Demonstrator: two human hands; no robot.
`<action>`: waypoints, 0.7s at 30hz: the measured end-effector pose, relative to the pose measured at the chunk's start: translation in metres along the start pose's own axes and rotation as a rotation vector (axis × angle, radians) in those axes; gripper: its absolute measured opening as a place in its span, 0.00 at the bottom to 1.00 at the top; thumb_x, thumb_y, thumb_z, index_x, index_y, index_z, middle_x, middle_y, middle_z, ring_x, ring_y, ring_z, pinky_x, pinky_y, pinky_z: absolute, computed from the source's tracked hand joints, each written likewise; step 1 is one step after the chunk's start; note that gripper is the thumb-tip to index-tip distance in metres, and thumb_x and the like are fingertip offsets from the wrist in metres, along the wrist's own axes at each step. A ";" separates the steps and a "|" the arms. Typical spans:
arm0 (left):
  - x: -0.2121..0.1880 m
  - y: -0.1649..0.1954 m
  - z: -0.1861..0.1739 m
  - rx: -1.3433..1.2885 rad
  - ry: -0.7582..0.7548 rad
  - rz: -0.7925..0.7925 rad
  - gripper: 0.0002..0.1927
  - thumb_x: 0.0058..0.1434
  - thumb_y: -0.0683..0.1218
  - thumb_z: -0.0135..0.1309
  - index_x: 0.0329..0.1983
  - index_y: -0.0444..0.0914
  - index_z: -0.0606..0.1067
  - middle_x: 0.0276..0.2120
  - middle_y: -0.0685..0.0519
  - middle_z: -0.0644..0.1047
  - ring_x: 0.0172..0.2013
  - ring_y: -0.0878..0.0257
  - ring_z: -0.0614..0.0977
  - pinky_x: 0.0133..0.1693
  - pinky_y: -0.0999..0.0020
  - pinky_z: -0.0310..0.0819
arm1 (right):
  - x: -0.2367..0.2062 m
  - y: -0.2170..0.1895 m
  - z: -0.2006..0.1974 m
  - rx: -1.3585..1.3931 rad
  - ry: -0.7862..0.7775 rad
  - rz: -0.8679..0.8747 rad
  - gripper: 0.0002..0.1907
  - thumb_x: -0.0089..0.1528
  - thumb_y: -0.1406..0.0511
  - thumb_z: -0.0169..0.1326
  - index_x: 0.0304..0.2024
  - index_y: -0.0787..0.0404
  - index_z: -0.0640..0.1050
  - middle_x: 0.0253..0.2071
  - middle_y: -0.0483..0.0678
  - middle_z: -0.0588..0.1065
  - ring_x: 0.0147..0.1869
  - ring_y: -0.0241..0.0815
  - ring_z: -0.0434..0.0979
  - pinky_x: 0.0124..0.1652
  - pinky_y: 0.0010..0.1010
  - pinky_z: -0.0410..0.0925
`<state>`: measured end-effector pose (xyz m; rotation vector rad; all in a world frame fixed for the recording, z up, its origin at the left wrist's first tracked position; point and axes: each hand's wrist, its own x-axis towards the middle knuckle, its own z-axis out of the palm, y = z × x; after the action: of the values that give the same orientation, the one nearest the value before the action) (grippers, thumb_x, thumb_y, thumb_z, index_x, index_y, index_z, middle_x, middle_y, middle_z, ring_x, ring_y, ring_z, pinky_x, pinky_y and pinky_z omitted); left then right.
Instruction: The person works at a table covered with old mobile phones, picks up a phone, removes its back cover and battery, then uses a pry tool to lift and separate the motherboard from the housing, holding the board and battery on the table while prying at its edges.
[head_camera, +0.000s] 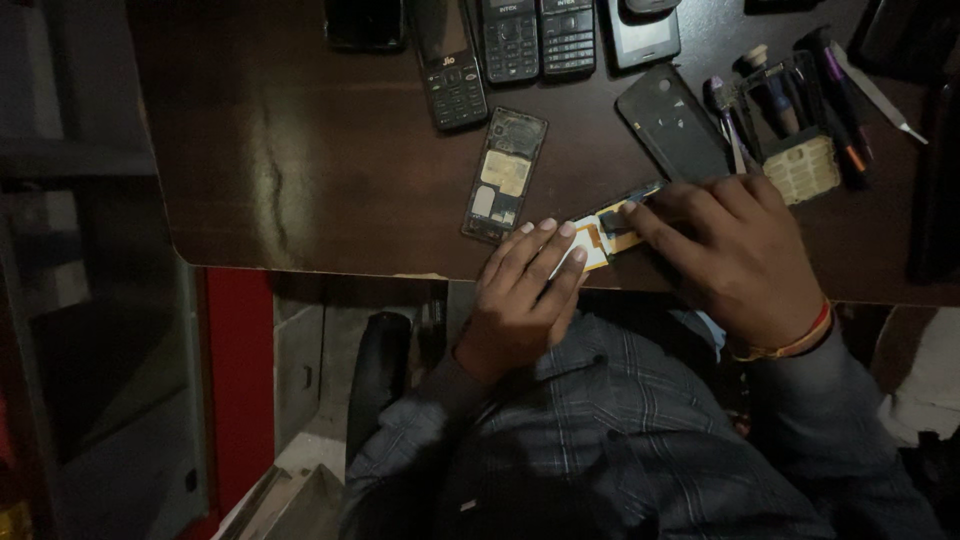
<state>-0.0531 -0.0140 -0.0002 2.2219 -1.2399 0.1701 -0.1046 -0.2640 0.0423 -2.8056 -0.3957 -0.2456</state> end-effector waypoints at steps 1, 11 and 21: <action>0.000 -0.001 -0.002 0.003 0.004 0.008 0.16 0.68 0.42 0.63 0.57 0.32 0.77 0.62 0.41 0.74 0.65 0.46 0.74 0.67 0.47 0.70 | 0.001 -0.001 0.001 0.005 0.002 0.000 0.20 0.62 0.66 0.60 0.58 0.53 0.82 0.51 0.44 0.77 0.51 0.45 0.74 0.51 0.39 0.66; 0.005 -0.001 -0.002 -0.002 0.047 0.020 0.15 0.67 0.42 0.63 0.54 0.31 0.79 0.60 0.41 0.75 0.63 0.46 0.76 0.65 0.48 0.73 | 0.003 0.002 0.001 -0.075 -0.033 -0.024 0.20 0.61 0.64 0.59 0.57 0.54 0.82 0.47 0.47 0.77 0.52 0.47 0.75 0.52 0.42 0.67; 0.006 -0.001 -0.001 -0.012 0.051 0.015 0.15 0.65 0.41 0.63 0.53 0.31 0.79 0.58 0.39 0.77 0.61 0.45 0.77 0.63 0.47 0.73 | 0.004 -0.002 0.000 -0.122 -0.014 -0.032 0.20 0.61 0.63 0.61 0.56 0.55 0.81 0.45 0.47 0.76 0.53 0.46 0.75 0.56 0.44 0.67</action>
<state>-0.0494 -0.0176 0.0022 2.1843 -1.2275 0.2237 -0.1011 -0.2607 0.0435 -2.9231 -0.4438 -0.2662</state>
